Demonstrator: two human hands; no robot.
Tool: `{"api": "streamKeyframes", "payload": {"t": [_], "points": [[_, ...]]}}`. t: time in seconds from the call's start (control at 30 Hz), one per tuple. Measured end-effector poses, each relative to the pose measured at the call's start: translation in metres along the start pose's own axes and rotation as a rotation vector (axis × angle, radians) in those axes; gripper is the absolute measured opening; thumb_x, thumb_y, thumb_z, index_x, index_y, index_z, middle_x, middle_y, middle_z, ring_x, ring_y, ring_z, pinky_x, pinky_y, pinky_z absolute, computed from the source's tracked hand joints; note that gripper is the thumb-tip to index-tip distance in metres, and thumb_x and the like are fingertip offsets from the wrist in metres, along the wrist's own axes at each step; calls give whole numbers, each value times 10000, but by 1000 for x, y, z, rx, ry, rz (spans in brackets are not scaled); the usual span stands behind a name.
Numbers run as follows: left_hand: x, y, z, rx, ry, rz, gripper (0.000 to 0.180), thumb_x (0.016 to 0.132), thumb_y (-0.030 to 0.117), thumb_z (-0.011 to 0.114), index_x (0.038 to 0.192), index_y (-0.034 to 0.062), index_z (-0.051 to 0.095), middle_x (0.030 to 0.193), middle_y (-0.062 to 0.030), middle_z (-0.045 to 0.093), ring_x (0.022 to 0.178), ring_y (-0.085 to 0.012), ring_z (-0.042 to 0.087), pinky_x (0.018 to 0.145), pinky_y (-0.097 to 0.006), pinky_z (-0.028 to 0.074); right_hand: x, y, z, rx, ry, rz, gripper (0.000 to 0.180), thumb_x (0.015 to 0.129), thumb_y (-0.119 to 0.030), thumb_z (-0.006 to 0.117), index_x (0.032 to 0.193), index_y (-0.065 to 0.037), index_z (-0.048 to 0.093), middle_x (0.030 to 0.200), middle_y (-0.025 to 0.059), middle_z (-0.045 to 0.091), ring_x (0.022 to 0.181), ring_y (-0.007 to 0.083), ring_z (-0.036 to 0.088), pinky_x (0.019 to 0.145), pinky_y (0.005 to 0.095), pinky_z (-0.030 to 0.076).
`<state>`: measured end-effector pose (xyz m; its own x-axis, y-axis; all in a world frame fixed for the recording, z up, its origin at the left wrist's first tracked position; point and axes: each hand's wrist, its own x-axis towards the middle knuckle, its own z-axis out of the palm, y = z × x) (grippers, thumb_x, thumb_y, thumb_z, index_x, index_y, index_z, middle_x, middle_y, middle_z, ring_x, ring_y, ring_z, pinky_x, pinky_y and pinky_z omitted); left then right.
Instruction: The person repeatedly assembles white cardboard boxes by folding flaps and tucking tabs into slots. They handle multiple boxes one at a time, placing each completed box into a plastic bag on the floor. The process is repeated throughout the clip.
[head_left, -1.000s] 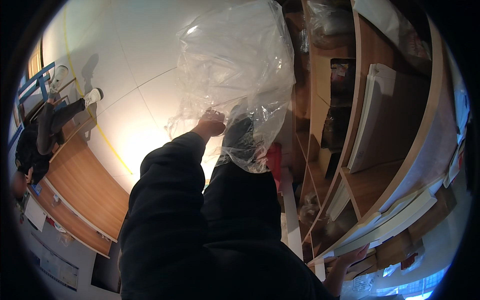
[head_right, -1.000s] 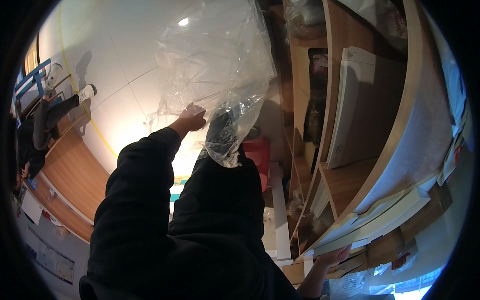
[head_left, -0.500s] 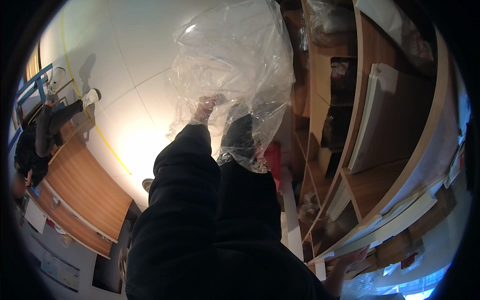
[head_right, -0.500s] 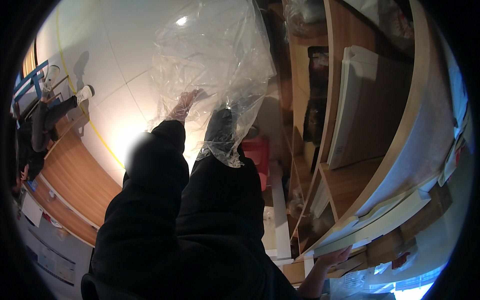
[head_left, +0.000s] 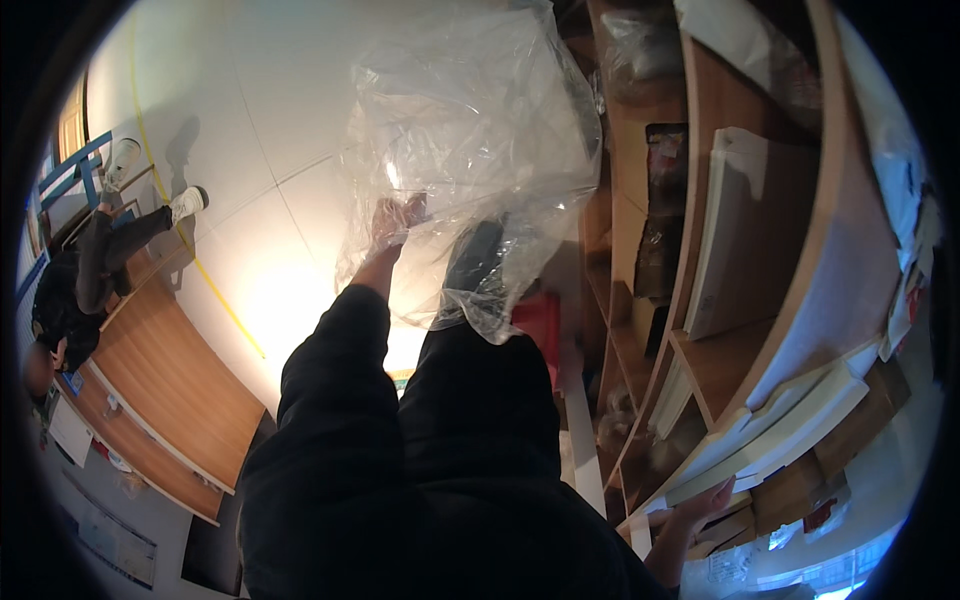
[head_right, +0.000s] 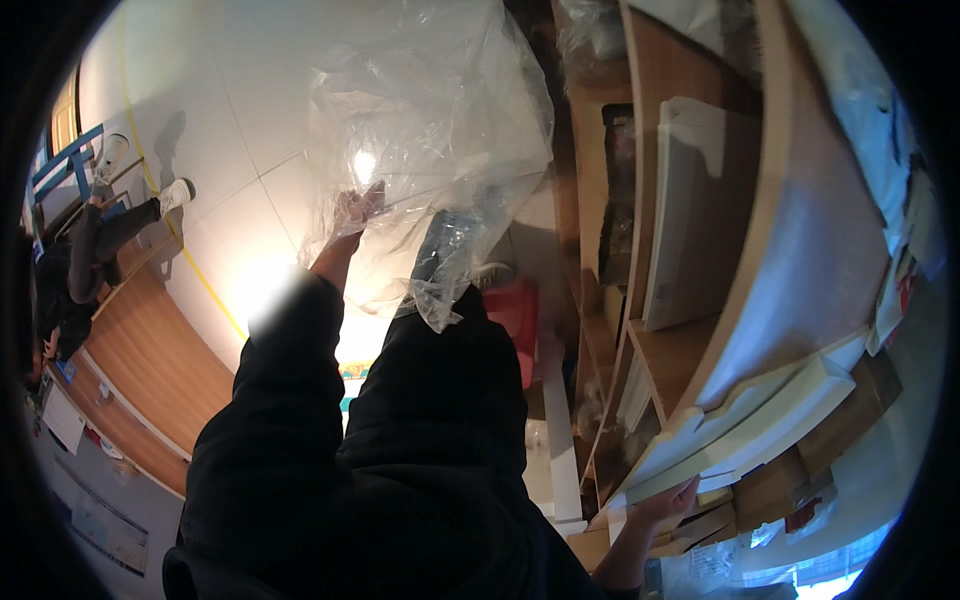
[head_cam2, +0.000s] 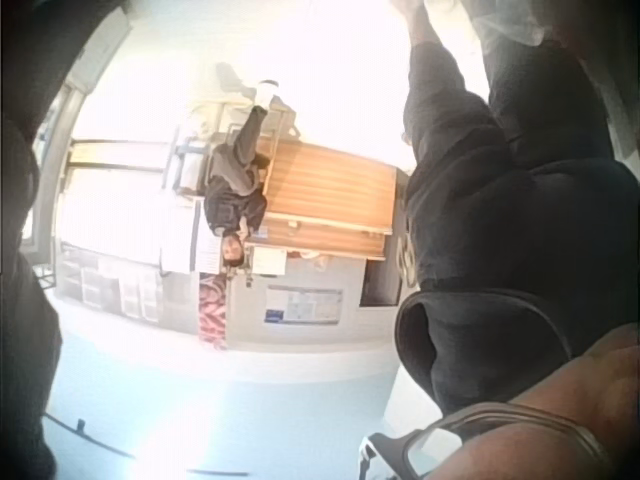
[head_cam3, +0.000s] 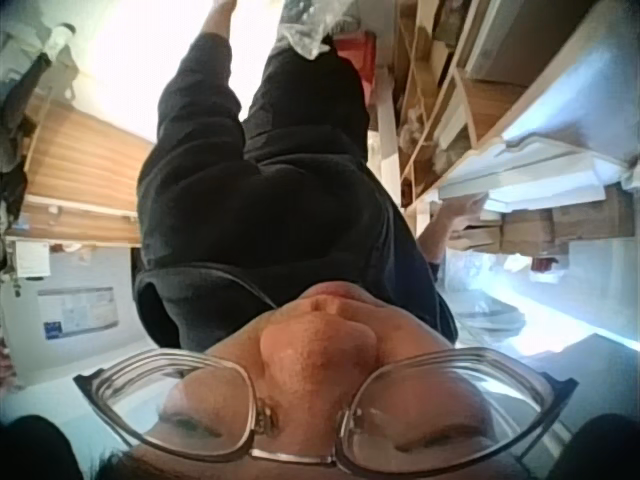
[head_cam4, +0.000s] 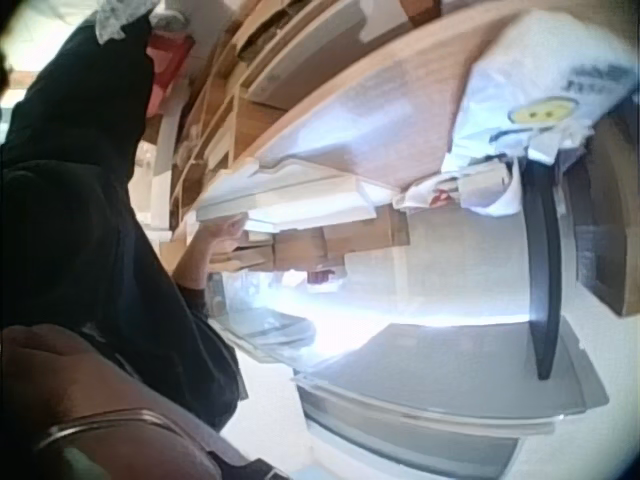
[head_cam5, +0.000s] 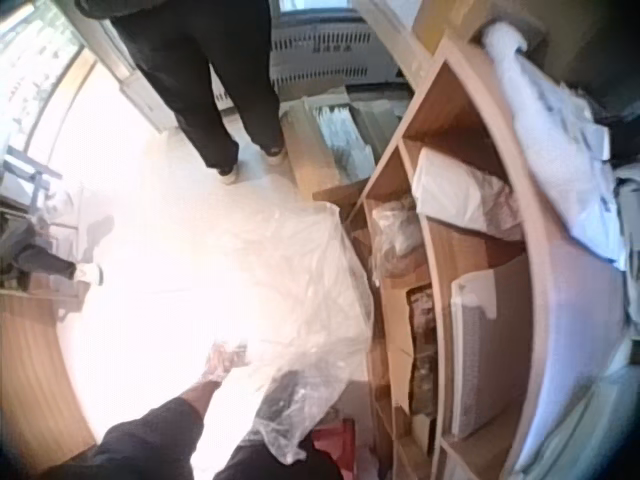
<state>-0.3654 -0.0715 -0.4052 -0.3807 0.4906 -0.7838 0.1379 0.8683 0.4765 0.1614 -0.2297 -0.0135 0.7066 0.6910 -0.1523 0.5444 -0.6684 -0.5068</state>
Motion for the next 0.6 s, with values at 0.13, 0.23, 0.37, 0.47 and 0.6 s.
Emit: {"api": "streamKeyframes", "payload": {"t": [0.13, 0.23, 0.37, 0.47, 0.6], "points": [[-46, 78, -29, 21, -125, 711, 430, 852, 229, 703, 1111, -56, 512, 899, -117, 619, 876, -237, 626, 733, -351, 540, 3, -9, 12, 43, -26, 1, 340, 1015, -200, 410, 751, -2, 489, 676, 46, 518, 624, 120, 449, 564, 290, 411], [-76, 132, -43, -714, -196, -47, 473, 867, 261, 673, 1180, -39, 484, 1103, -149, 557, 972, -258, 590, 808, -391, 549, 4, -19, 22, 41, 0, -5, 359, 1008, -189, 432, 695, -15, 432, 602, 16, 442, 585, 96, 381, 525, 279, 363], [-126, 202, -83, -717, -266, -31, 430, 886, 247, 632, 1188, -21, 483, 1202, -161, 497, 1061, -283, 540, 835, -433, 540, 6, -34, 26, 34, -15, 0, 367, 982, -197, 479, 676, 5, 469, 569, 56, 461, 549, 108, 378, 500, 305, 354], [-196, 232, -123, -694, -275, 90, 403, 884, 225, 618, 1165, -34, 489, 1155, -149, 525, 1022, -273, 557, 812, -429, 539, 9, -43, 25, -20, -54, 11, 344, 959, -209, 517, 695, 11, 501, 570, 81, 492, 537, 134, 405, 515, 326, 378], [-312, 269, -189, -550, -318, 268, 377, 835, 160, 635, 1135, -42, 527, 995, -107, 600, 902, -230, 602, 745, -357, 511, 4, -44, 18, 139, -109, -14, 265, 919, -224, 571, 788, 6, 583, 648, 100, 560, 593, 196, 504, 596, 352, 436]]}}
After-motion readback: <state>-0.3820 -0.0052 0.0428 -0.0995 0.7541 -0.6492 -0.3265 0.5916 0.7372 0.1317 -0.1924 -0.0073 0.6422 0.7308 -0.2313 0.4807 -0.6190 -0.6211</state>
